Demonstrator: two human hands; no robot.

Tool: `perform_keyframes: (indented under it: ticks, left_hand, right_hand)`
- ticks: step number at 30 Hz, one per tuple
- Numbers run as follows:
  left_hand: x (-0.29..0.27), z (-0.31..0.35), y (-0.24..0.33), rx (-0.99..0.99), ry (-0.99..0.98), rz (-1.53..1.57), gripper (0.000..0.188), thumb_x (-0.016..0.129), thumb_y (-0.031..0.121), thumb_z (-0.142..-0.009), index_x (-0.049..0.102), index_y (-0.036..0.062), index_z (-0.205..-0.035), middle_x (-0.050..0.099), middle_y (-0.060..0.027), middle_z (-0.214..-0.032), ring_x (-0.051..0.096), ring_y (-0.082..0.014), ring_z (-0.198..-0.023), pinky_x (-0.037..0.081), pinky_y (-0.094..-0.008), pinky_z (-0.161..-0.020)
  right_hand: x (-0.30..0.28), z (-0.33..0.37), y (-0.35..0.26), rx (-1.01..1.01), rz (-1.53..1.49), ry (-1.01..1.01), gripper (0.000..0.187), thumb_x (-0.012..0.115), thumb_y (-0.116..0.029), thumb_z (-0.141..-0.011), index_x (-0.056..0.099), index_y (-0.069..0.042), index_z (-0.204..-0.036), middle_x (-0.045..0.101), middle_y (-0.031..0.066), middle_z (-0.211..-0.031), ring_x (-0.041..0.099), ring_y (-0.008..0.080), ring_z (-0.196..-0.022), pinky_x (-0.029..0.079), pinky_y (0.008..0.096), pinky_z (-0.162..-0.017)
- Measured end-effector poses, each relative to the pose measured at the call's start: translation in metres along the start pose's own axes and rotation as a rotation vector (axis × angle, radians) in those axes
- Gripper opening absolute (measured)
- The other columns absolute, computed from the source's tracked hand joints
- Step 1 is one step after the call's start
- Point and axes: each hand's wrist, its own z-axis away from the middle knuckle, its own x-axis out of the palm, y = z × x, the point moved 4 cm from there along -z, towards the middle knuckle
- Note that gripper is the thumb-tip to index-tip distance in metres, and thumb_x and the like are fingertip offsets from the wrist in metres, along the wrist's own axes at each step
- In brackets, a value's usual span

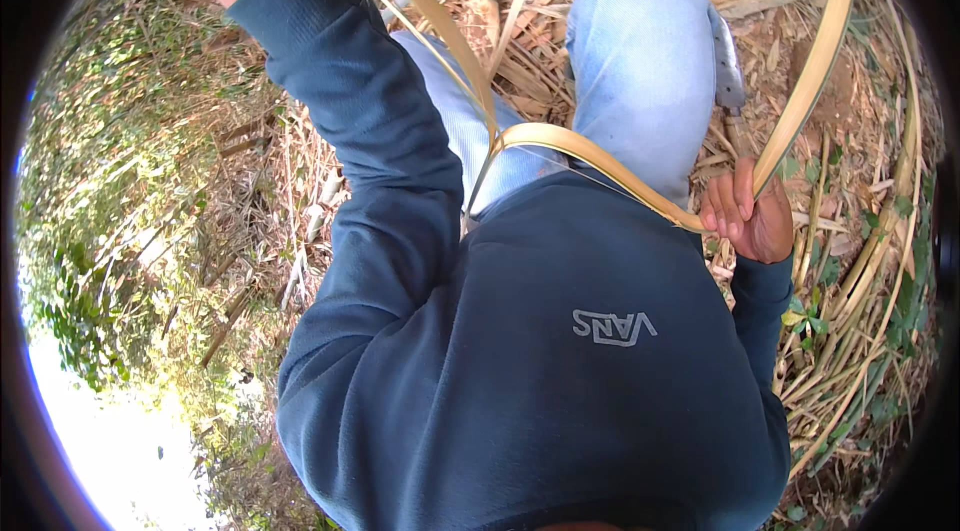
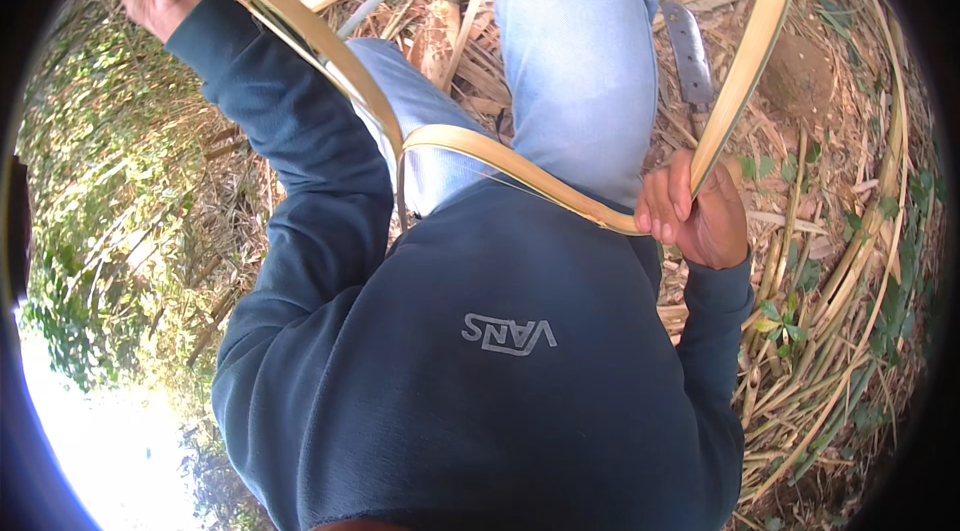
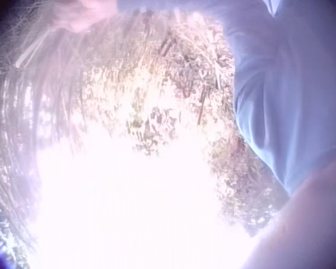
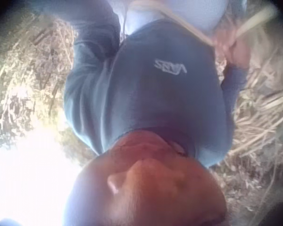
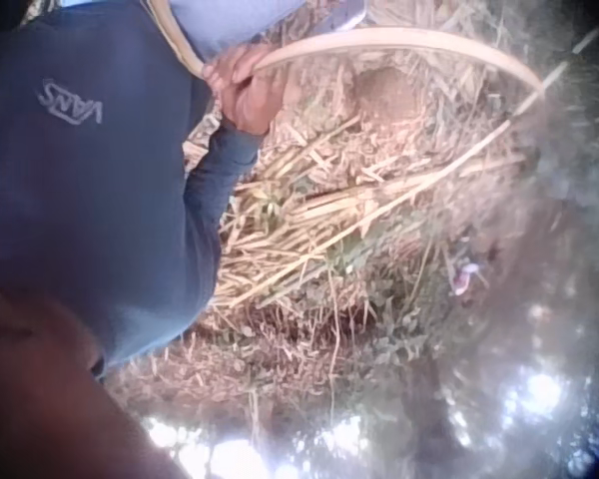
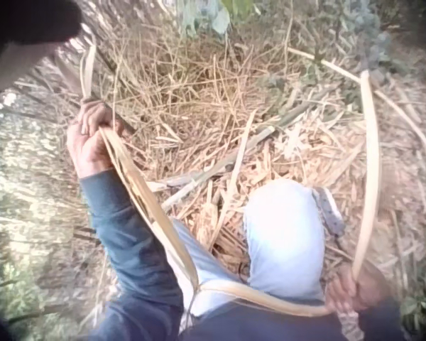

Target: The person sits on the ground in a wooded area and uses a large knife to split a bamboo stalk into thin strips. They repeatedly strike the bamboo with the knife and then peel the resulting strips apart by hand.

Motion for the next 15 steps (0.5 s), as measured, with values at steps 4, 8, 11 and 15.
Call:
perform_keyframes:
  ticks: [4, 8, 11, 15]
  left_hand:
    - [-0.014, -0.014, 0.052, 0.039, 0.047, -0.134, 0.028, 0.036, 0.001, -0.093, 0.037, 0.0084, -0.066, 0.031, 0.0033, -0.049, 0.026, -0.0062, -0.037, 0.022, -0.0191, -0.035]
    - [-0.042, -0.024, 0.131, 0.17, 0.144, -0.168, 0.027, 0.035, 0.0, -0.092, 0.037, 0.0092, -0.066, 0.031, 0.0031, -0.049, 0.027, -0.0062, -0.038, 0.023, -0.0196, -0.035]
    - [-0.042, -0.021, 0.133, 0.071, 0.142, -0.13, 0.027, 0.035, 0.0, -0.092, 0.037, 0.0094, -0.067, 0.032, 0.0031, -0.05, 0.027, -0.0061, -0.038, 0.023, -0.0201, -0.036]
    - [-0.039, -0.016, 0.138, 0.174, 0.17, -0.194, 0.026, 0.034, 0.0, -0.092, 0.037, 0.0098, -0.067, 0.032, 0.0032, -0.051, 0.028, -0.0062, -0.039, 0.023, -0.0201, -0.036]
  right_hand:
    - [-0.026, 0.001, -0.002, 0.059, 0.085, 0.051, 0.044, 0.038, -0.039, -0.1, 0.044, -0.01, -0.067, 0.046, 0.0026, -0.053, 0.048, 0.0128, -0.051, 0.046, 0.0284, -0.06]
    - [-0.064, 0.006, -0.01, 0.069, 0.098, 0.184, 0.043, 0.036, -0.037, -0.101, 0.042, -0.011, -0.067, 0.045, 0.0017, -0.054, 0.044, 0.012, -0.05, 0.046, 0.0279, -0.059]
    - [-0.07, -0.003, -0.033, -0.024, 0.037, 0.135, 0.041, 0.033, -0.035, -0.102, 0.042, -0.012, -0.069, 0.041, -0.0003, -0.052, 0.041, 0.0105, -0.05, 0.044, 0.0274, -0.056]
    - [-0.06, -0.024, -0.08, -0.232, -0.009, 0.038, 0.031, 0.03, -0.027, -0.103, 0.047, -0.01, -0.085, 0.046, 0.0024, -0.066, 0.041, 0.0105, -0.061, 0.041, 0.0261, -0.062]
